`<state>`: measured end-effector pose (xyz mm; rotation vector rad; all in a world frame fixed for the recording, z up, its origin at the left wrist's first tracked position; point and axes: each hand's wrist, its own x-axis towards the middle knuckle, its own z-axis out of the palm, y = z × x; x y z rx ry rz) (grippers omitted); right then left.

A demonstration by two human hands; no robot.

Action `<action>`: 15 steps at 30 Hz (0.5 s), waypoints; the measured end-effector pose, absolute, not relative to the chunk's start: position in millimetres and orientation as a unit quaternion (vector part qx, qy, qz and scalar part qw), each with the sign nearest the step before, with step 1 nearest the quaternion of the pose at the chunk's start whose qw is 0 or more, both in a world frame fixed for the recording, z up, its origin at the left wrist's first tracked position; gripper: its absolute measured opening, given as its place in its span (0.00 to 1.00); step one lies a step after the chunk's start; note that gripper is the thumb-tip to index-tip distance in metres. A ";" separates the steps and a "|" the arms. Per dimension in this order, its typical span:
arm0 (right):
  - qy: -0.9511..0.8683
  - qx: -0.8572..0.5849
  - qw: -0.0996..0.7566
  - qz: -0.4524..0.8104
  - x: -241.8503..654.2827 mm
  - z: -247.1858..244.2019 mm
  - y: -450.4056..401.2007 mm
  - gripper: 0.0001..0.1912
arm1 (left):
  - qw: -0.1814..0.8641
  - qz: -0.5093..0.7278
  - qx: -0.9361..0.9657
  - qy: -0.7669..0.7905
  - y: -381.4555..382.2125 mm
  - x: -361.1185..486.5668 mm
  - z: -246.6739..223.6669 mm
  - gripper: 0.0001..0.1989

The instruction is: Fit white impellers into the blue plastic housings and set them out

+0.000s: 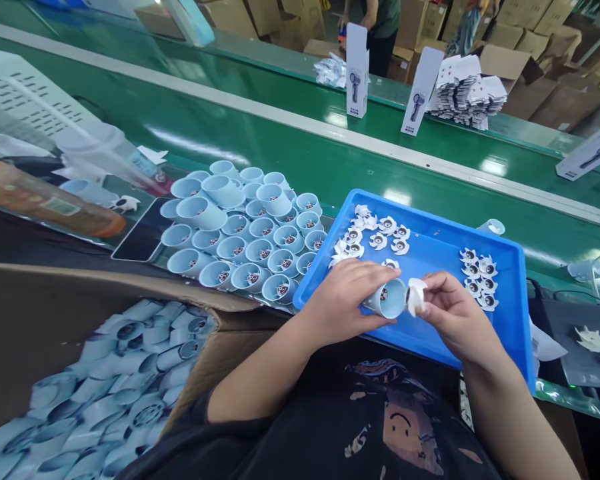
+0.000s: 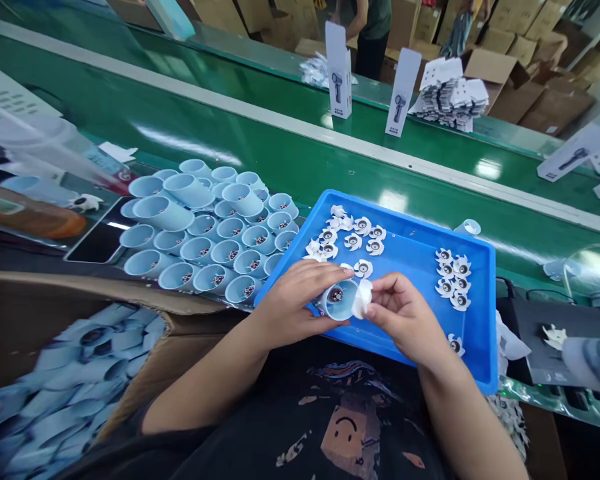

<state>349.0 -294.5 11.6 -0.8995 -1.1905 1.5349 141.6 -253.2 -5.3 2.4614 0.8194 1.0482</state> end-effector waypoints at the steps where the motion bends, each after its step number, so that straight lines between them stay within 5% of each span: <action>1: -0.545 -0.396 0.471 0.570 348.7 14.5 -296.5 0.10 | 0.159 0.368 0.871 0.282 -254.9 145.2 -4.7 0.23; 6: -0.767 -0.471 0.381 0.214 344.6 16.1 -299.2 0.02 | 0.084 0.406 0.864 0.285 -265.3 166.1 -6.0 0.15; 15: -0.756 -0.483 0.381 0.222 372.1 16.1 -324.9 0.12 | 0.131 0.326 0.897 0.267 -252.8 174.4 1.0 0.24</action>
